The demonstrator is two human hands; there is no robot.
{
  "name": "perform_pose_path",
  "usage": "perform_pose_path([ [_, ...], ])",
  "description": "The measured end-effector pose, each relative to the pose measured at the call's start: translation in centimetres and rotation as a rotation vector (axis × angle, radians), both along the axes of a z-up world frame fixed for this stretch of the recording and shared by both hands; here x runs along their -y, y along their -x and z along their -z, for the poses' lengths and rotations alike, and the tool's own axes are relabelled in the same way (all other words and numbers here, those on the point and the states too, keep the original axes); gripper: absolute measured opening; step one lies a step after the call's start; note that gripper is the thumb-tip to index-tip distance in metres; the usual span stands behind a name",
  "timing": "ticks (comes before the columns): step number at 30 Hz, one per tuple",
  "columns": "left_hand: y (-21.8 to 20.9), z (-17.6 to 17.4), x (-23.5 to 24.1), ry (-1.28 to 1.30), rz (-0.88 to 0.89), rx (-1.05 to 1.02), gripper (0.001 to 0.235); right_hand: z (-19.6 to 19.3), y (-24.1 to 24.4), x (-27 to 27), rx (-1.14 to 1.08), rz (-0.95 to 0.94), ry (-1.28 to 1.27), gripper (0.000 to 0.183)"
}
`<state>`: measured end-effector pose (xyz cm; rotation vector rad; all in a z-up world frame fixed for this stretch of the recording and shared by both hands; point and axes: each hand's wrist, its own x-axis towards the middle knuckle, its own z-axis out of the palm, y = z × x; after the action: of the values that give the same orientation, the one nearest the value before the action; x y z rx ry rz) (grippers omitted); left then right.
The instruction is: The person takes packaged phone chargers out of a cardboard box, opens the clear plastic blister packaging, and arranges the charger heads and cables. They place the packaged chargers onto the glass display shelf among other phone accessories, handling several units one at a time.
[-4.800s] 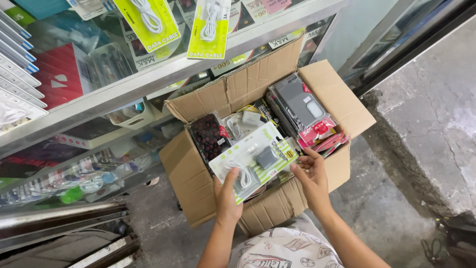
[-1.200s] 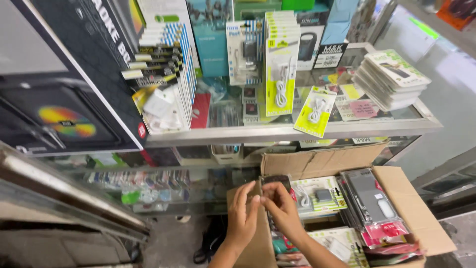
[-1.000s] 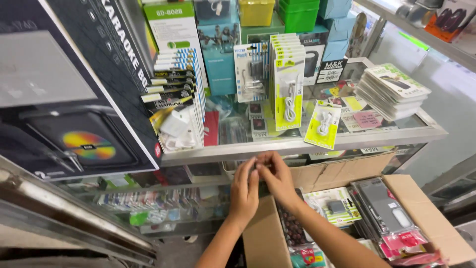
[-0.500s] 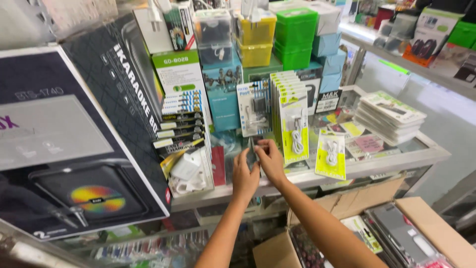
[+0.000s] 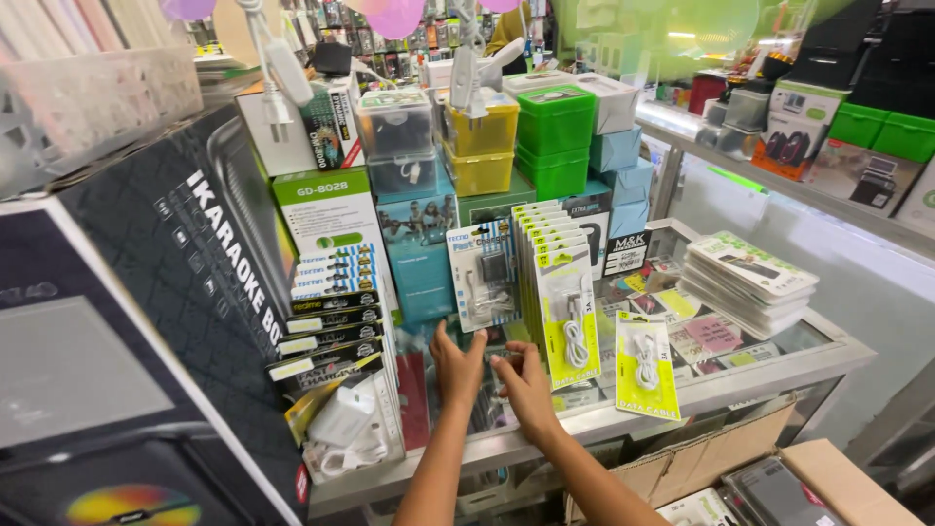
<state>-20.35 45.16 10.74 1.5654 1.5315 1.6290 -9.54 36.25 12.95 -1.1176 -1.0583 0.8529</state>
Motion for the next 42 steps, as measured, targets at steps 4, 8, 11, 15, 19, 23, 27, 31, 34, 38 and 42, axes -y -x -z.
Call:
perform_pose_path([
  [4,-0.3,1.4,-3.3,-0.01,0.002,0.026,0.077,-0.2,-0.1,-0.1,-0.012,0.006,0.014,0.046],
  [8,0.0,3.0,-6.9,-0.029,0.068,0.049,0.064,-0.7,0.2,0.1,-0.003,0.006,0.032,0.046],
  [11,-0.2,1.8,-7.8,0.02,0.157,0.129,0.06,-1.1,0.1,0.1,0.008,0.01,0.045,0.046],
  [15,-0.5,-1.2,-6.2,0.231,0.211,0.303,0.059,-1.0,0.1,0.0,0.012,0.005,0.058,0.046],
  [19,-0.6,3.0,-8.6,0.156,0.168,0.26,0.047,-0.7,0.0,-0.2,0.012,0.004,0.048,0.046],
  [23,-0.6,2.1,-6.5,0.076,0.1,0.141,0.031,-0.8,0.0,-0.1,0.02,0.009,0.041,0.045],
  [27,0.2,1.8,-4.2,0.076,-0.041,0.11,0.028,-0.9,0.0,0.1,0.033,0.006,0.04,0.045],
  [31,1.8,0.8,-0.1,-0.006,-0.062,0.1,0.027,-0.9,0.0,0.2,0.044,0.01,0.031,0.046],
  [34,2.5,-0.5,4.0,-0.077,-0.095,0.055,0.027,-0.6,-0.2,0.4,0.07,0.044,0.02,0.046],
  [38,3.0,-3.5,10.0,-0.188,-0.11,-0.044,0.025,-0.4,0.1,1.0,0.055,0.072,-0.073,0.047],
  [42,3.3,-7.0,15.9,-0.233,-0.042,-0.066,0.023,-0.2,0.1,2.0,0.023,0.064,-0.221,0.046],
])
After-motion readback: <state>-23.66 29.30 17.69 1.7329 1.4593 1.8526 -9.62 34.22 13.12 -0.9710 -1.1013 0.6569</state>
